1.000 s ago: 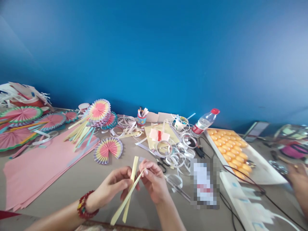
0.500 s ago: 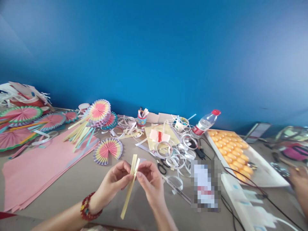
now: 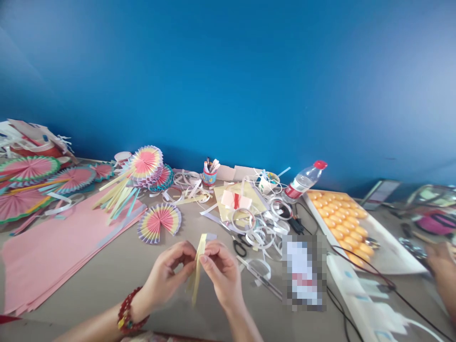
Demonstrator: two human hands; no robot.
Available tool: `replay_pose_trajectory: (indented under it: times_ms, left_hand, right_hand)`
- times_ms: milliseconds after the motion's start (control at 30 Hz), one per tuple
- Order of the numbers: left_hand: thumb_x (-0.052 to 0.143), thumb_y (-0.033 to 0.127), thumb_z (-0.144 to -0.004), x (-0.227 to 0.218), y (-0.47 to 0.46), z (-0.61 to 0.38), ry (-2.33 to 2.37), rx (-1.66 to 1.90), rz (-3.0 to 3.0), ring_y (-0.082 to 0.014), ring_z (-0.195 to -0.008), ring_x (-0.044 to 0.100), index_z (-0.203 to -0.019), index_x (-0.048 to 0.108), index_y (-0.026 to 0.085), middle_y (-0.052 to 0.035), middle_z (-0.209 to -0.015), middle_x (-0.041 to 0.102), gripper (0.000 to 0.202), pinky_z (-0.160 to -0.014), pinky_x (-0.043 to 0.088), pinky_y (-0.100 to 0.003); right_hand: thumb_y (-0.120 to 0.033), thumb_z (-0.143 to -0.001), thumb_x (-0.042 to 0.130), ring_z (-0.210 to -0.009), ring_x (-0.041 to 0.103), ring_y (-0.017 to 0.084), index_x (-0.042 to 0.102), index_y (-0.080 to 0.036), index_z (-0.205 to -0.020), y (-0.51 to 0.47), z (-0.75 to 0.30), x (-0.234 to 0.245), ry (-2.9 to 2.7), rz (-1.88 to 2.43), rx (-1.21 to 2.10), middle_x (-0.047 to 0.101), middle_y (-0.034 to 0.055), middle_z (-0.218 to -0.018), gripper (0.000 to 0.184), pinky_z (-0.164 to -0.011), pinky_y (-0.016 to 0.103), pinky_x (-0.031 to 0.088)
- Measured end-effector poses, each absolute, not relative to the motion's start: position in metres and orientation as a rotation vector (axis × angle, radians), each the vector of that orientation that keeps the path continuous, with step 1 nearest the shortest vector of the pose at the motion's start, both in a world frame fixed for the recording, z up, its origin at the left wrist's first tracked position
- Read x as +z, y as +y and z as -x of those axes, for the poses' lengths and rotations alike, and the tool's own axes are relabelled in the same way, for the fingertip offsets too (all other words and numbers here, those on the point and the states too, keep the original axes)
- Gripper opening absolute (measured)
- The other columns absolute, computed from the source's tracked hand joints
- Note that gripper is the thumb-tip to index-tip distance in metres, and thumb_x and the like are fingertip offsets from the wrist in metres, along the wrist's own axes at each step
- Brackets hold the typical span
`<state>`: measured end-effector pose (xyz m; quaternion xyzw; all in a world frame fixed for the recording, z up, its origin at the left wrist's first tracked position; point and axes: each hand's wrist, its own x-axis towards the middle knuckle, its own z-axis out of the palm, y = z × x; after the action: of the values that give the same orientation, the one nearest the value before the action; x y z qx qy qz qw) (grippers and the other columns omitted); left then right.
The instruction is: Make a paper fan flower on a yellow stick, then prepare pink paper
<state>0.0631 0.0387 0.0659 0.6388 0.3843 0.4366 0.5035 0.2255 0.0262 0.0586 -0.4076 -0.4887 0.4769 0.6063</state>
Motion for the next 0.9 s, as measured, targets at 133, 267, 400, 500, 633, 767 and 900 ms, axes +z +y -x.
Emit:
replay_pose_trajectory:
  times_ms: [133, 267, 400, 500, 633, 767, 900]
  left_hand:
    - [0.057, 0.022, -0.09, 0.065, 0.036, -0.064, 0.855, 0.988, -1.469, -0.0104, -0.06, 0.054, -0.086, 0.062, 0.016, -0.0015, -0.077, 0.057, 0.01, -0.059, 0.046, -0.021]
    - [0.056, 0.025, -0.092, 0.065, 0.037, -0.064, 0.843, 0.939, -1.411, -0.0125, -0.062, 0.057, -0.088, 0.062, 0.015, -0.0022, -0.077, 0.058, 0.013, -0.06, 0.049, -0.023]
    - [0.057, 0.027, -0.091, 0.064, 0.036, -0.063, 0.826, 0.903, -1.349, -0.013, -0.062, 0.059, -0.087, 0.061, 0.015, -0.0021, -0.076, 0.058, 0.014, -0.061, 0.051, -0.024]
    - [0.057, 0.03, -0.092, 0.061, 0.034, -0.065, 0.782, 0.873, -1.245, -0.015, -0.064, 0.063, -0.09, 0.06, 0.015, -0.003, -0.077, 0.061, 0.016, -0.063, 0.053, -0.027]
    - [0.059, 0.031, -0.091, 0.058, 0.035, -0.064, 0.806, 0.799, -1.273, -0.0162, -0.066, 0.066, -0.09, 0.06, 0.015, -0.0045, -0.078, 0.065, 0.017, -0.066, 0.053, -0.027]
    - [0.057, 0.037, -0.092, 0.062, 0.045, -0.052, 0.905, 0.759, -1.406, -0.0161, -0.068, 0.065, -0.09, 0.061, 0.014, -0.0043, -0.075, 0.066, 0.023, -0.066, 0.049, -0.024]
    - [0.064, 0.039, -0.088, 0.068, 0.059, -0.036, 1.009, 0.815, -1.525, -0.0134, -0.065, 0.06, -0.093, 0.06, 0.016, -0.0021, -0.073, 0.064, 0.024, -0.06, 0.044, -0.021]
  right_hand:
    - [-0.037, -0.082, 0.073, -0.075, 0.057, 0.016, 0.065, -0.02, -0.076, 0.027, -0.223, 0.061, -1.053, 1.018, 1.151, 0.061, 0.0021, -0.08, 0.019, -0.071, 0.027, 0.048]
    - [-0.037, -0.081, 0.074, -0.072, 0.057, 0.015, 0.064, -0.02, -0.076, 0.029, -0.221, 0.061, -1.019, 1.072, 1.152, 0.061, 0.0017, -0.079, 0.021, -0.068, 0.025, 0.047]
    - [-0.037, -0.082, 0.073, -0.072, 0.057, 0.015, 0.064, -0.02, -0.078, 0.031, -0.219, 0.062, -1.045, 1.094, 1.104, 0.061, 0.0011, -0.077, 0.02, -0.068, 0.024, 0.047]
    - [-0.037, -0.083, 0.072, -0.069, 0.057, 0.014, 0.063, -0.02, -0.082, 0.032, -0.219, 0.061, -1.088, 1.132, 1.124, 0.061, 0.0, -0.074, 0.019, -0.065, 0.023, 0.047]
    - [-0.037, -0.085, 0.069, -0.066, 0.058, 0.014, 0.062, -0.02, -0.082, 0.031, -0.222, 0.054, -1.178, 1.202, 1.091, 0.062, 0.0004, -0.073, 0.019, -0.061, 0.023, 0.046]
    - [-0.032, -0.089, 0.064, -0.072, 0.062, 0.017, 0.062, -0.021, -0.082, 0.027, -0.226, 0.047, -1.384, 1.212, 0.962, 0.065, 0.0023, -0.078, 0.014, -0.067, 0.025, 0.048]
    - [-0.024, -0.091, 0.06, -0.071, 0.061, 0.016, 0.058, -0.023, -0.078, 0.023, -0.226, 0.05, -1.689, 1.201, 0.719, 0.064, 0.0013, -0.076, 0.013, -0.068, 0.026, 0.046]
